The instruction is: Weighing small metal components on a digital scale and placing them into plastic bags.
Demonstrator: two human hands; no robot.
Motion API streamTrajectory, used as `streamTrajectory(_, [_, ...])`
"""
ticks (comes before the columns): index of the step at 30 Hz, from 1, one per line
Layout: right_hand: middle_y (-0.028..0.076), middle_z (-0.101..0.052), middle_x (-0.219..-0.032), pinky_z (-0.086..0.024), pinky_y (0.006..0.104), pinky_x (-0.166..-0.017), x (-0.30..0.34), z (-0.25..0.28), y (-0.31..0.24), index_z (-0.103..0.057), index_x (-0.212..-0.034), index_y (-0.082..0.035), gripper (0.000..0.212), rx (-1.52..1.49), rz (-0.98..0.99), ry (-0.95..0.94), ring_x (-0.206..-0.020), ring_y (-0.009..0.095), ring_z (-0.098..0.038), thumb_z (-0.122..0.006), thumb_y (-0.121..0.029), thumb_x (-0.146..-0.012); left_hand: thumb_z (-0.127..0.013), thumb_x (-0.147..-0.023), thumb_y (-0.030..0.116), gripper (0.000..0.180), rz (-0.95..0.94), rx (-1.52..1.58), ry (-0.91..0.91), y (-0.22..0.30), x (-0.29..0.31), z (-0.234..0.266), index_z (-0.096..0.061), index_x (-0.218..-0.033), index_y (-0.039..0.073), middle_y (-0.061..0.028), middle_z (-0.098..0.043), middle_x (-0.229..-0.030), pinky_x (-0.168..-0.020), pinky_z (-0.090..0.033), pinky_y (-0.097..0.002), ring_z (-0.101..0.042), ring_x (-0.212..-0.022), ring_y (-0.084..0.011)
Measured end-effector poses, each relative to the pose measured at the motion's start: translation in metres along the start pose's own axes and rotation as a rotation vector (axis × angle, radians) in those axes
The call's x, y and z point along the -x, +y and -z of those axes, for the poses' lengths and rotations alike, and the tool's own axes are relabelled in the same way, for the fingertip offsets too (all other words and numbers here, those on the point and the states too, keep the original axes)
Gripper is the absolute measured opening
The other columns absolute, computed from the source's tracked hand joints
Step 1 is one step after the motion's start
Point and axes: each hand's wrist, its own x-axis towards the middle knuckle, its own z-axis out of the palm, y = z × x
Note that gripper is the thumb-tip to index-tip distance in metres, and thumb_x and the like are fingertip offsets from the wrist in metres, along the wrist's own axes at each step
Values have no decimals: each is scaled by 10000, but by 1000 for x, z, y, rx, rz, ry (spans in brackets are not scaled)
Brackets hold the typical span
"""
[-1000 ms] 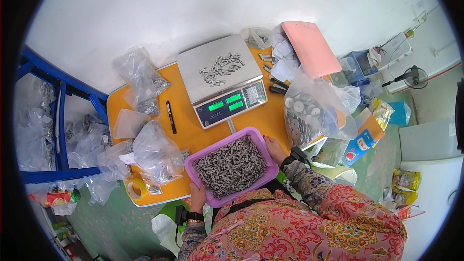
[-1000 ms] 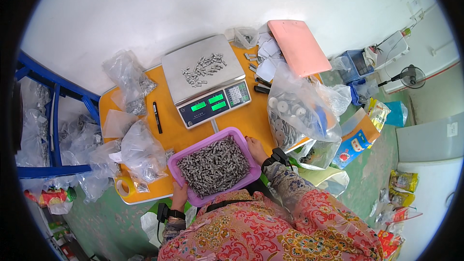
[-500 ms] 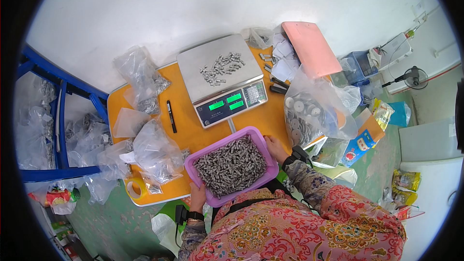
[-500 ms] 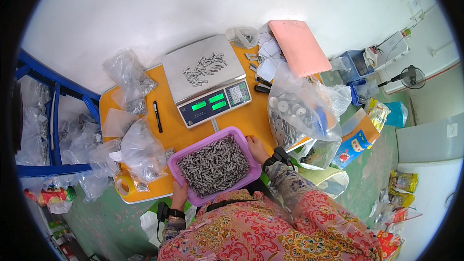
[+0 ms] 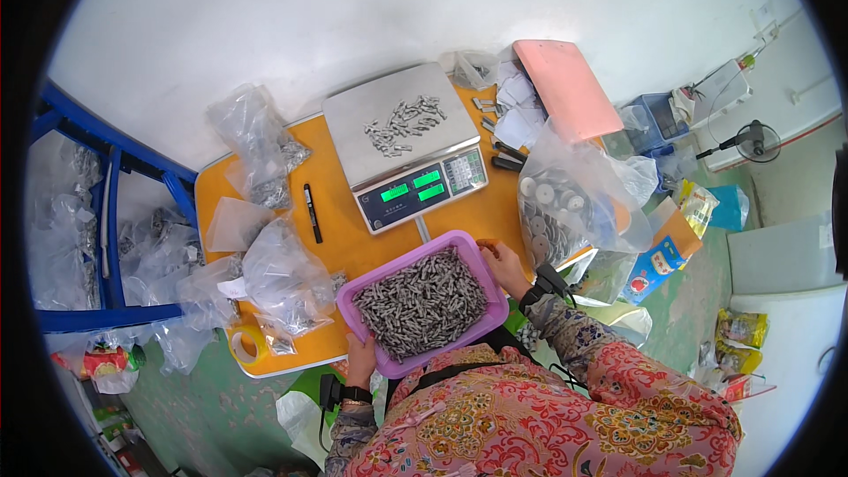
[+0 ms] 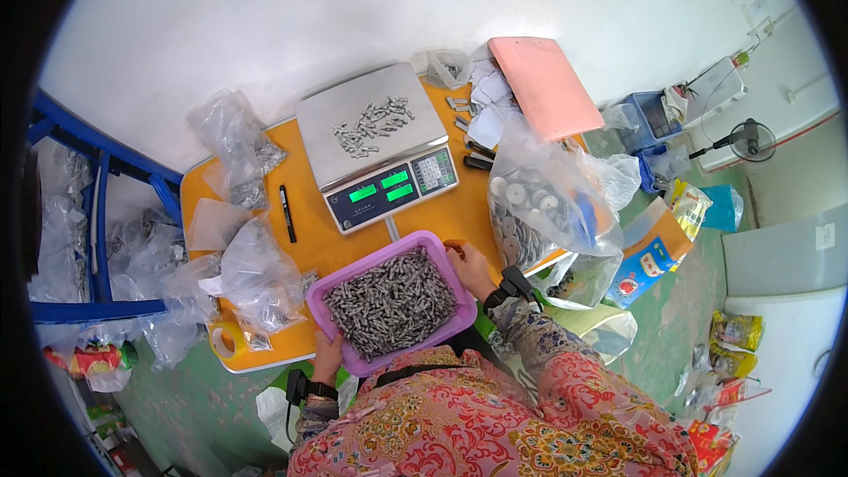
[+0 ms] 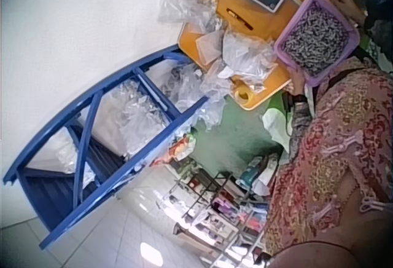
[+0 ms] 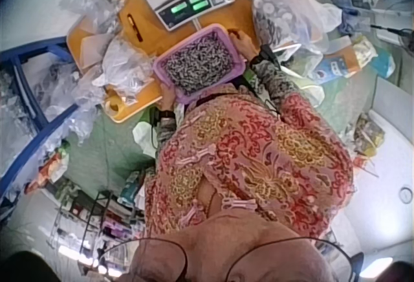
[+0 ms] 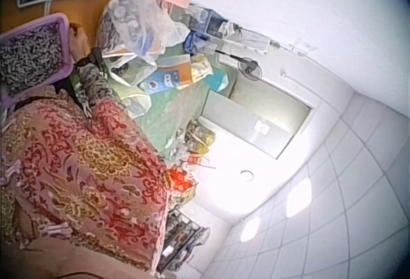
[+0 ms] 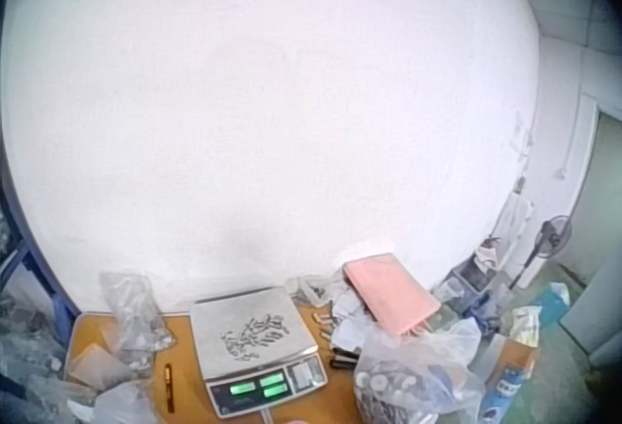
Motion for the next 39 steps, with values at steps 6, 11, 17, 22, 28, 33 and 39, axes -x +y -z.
streamTrajectory(6, [114, -649, -969, -477, 275, -777, -1, -1, 3, -581, -1108, 26, 284, -28, -29, -8, -856, 161, -613, -514, -169, -911, -586, -855, 164, 351, -16, -4, 1, -2, -1, -1, -398, -1041, -66, -226, -530, -1005, -843, -405, -387, -528, -946, -326])
streamTrajectory(11, [123, -648, -976, -482, 283, -778, -2, -1, 2, -570, -1122, 29, 298, -15, -28, 31, -864, 170, -618, -521, -173, -909, -554, -859, 199, 368, -111, -23, 24, -8, -2, -3, -372, -1034, -68, -334, -532, -975, -785, -409, -465, -528, -913, -487])
streamTrajectory(17, [125, -644, -980, -484, 286, -783, -3, 2, 2, -564, -1127, 32, 294, -68, 6, 5, -878, 170, -616, -522, -164, -911, -582, -846, 180, 368, -32, -10, 62, -4, 3, -3, -403, -1060, -59, -266, -548, -1008, -815, -410, -422, -541, -933, -391])
streamTrajectory(22, [120, -638, -988, -483, 282, -774, -8, 5, 13, -554, -1136, 35, 290, -54, 6, 8, -884, 168, -612, -510, -153, -919, -584, -835, 173, 342, -88, -13, 109, 14, 10, -2, -423, -1013, -71, -286, -556, -953, -800, -406, -439, -542, -909, -439])
streamTrajectory(28, [110, -656, -950, -480, 277, -727, -42, 4, 26, -584, -1083, 23, 256, -129, 77, 82, -832, 160, -624, -541, -150, -899, -606, -803, 121, 351, -125, -60, 141, 2, 6, 0, -443, -1045, -74, -269, -552, -1003, -835, -407, -405, -543, -953, -401])
streamTrajectory(33, [76, -625, -985, -449, 238, -745, -73, 19, -5, -550, -1136, 24, 264, -119, 32, 54, -826, 105, -560, -510, -122, -918, -614, -796, 94, 383, -36, 181, 40, -5, 0, 1, -438, -1095, -70, -227, -550, -1042, -873, -400, -377, -544, -986, -329])
streamTrajectory(39, [82, -643, -934, -462, 255, -733, -101, 21, -15, -575, -1099, 5, 257, -162, 141, 147, -817, 133, -601, -557, -140, -888, -574, -815, 50, 373, 20, 177, 8, 4, 3, 0, -415, -1131, -68, -209, -523, -1116, -916, -379, -366, -514, -1037, -300])
